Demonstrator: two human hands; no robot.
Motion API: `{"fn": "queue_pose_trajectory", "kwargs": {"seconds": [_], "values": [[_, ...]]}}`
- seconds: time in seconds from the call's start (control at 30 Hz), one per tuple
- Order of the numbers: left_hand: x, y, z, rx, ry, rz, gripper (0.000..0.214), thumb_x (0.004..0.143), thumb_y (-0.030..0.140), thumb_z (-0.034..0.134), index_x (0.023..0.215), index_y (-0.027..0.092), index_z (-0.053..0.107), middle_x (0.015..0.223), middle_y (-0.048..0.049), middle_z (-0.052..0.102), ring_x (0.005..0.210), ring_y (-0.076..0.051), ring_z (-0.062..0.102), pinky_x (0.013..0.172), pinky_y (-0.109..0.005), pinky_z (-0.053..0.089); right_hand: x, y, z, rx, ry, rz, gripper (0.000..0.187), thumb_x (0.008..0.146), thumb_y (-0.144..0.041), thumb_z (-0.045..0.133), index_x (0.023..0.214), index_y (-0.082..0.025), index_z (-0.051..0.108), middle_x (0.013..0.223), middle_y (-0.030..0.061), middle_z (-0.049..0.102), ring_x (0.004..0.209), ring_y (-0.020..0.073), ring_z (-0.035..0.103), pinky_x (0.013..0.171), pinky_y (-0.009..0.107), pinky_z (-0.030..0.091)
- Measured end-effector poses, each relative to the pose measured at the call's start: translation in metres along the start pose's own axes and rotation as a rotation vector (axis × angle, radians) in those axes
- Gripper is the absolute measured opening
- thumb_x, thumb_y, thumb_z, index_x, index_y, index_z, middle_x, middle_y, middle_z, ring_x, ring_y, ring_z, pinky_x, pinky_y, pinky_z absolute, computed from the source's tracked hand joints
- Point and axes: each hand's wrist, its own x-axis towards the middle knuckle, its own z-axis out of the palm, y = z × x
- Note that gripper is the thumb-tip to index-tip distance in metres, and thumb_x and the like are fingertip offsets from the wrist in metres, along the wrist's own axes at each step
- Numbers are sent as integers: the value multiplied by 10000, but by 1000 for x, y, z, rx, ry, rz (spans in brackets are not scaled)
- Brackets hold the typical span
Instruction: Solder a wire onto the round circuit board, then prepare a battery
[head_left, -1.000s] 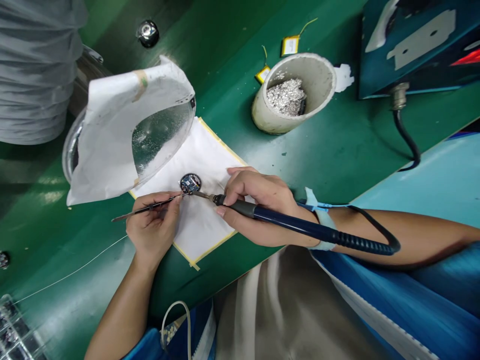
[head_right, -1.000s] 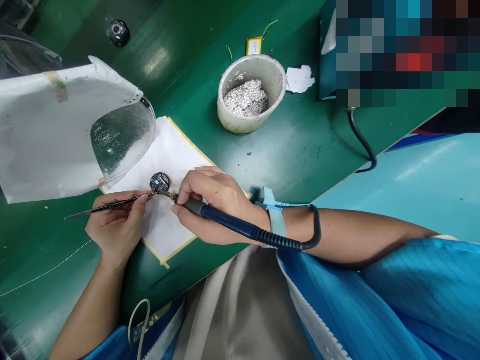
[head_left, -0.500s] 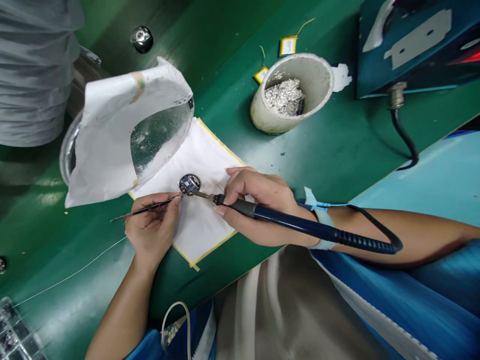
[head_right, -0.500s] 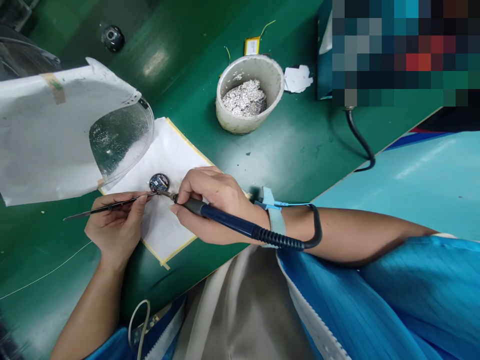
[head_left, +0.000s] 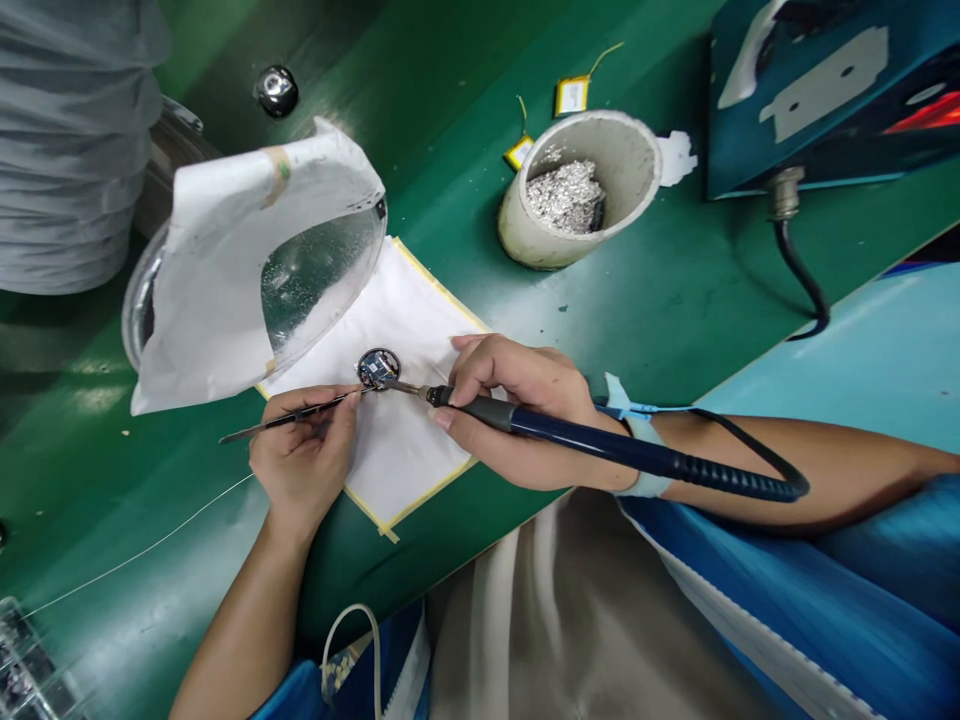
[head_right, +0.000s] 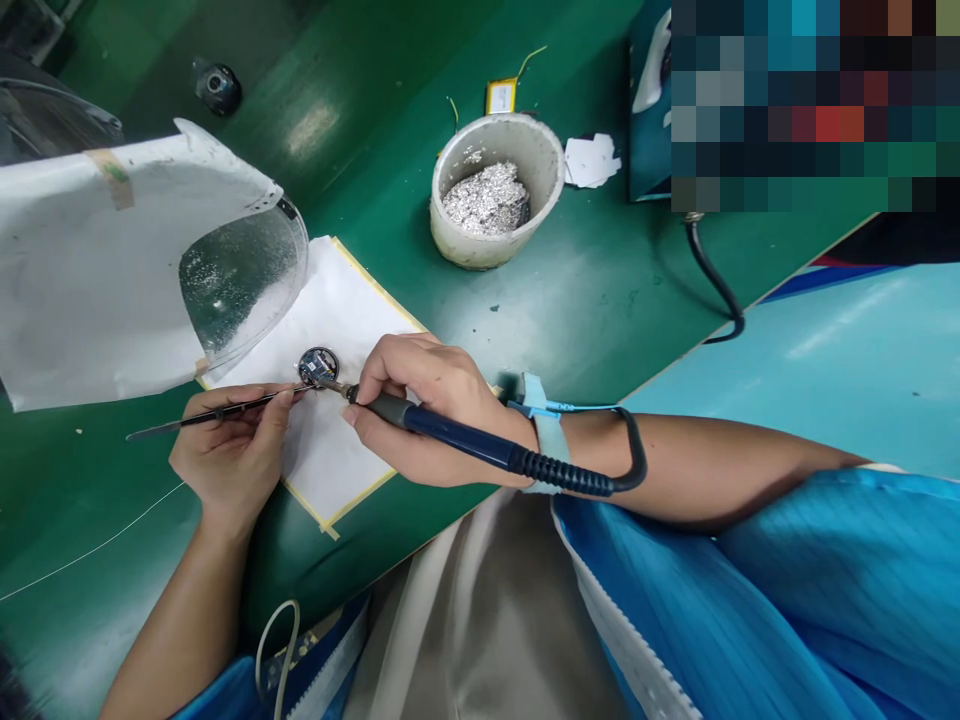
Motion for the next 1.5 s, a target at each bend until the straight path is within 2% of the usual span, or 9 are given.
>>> {"fn": "queue_pose_trajectory", "kwargs": {"seconds": [0.2, 0.4, 0.6, 0.83, 1.03, 1.27, 1.5], "values": [[1, 1, -3, -56, -6, 11, 234, 935, 301, 917, 1017, 187, 730, 1022, -63, 841, 938, -219, 885, 841, -315, 758, -1, 0, 1, 20, 8, 22, 198, 962, -197, 785, 909, -261, 605, 761, -39, 690, 675, 151, 653, 719, 347, 561], [5, -2, -11, -186, -140, 88, 208, 979, 255, 878, 1011, 198, 680, 1041, -74, 862, 970, -212, 886, 883, -347, 764, -1, 2, 1, 24, 22, 31, 198, 967, -202, 789, 911, -261, 608, 763, -29, 692, 674, 153, 644, 661, 332, 552], [6, -2, -11, -191, -188, 151, 197, 976, 180, 866, 1038, 208, 681, 1038, -73, 869, 983, -201, 881, 911, -363, 758, 0, 1, -1, 17, 5, 33, 203, 972, -200, 787, 913, -264, 603, 763, -25, 698, 695, 164, 667, 688, 341, 561], [5, -3, -12, -147, -158, 133, 189, 985, 241, 872, 1014, 202, 689, 1037, -79, 871, 980, -222, 886, 903, -389, 764, -1, 2, -1, 8, 15, 23, 190, 967, -205, 783, 919, -257, 607, 782, -30, 695, 688, 149, 647, 702, 327, 571], [5, -1, -11, -146, -148, 120, 194, 982, 246, 875, 1002, 201, 687, 1026, -67, 874, 957, -211, 888, 869, -349, 764, 0, 1, -2, 7, 2, 26, 179, 971, -201, 767, 909, -256, 608, 785, -23, 694, 704, 156, 657, 723, 336, 581], [2, 3, -4, -37, -33, 98, 269, 966, 344, 896, 985, 197, 672, 946, -43, 850, 906, -218, 887, 778, -319, 752, 0, 1, -1, 3, -4, -4, 182, 972, -208, 777, 907, -257, 615, 791, -19, 696, 689, 158, 655, 775, 357, 605], [-2, -7, -4, 30, -45, 200, 220, 953, 239, 887, 1047, 231, 689, 1013, -27, 858, 957, -204, 884, 759, -303, 737, 1, 0, -1, -20, -25, -29, 195, 970, -200, 772, 889, -260, 606, 787, -13, 694, 691, 165, 658, 762, 362, 590]]}}
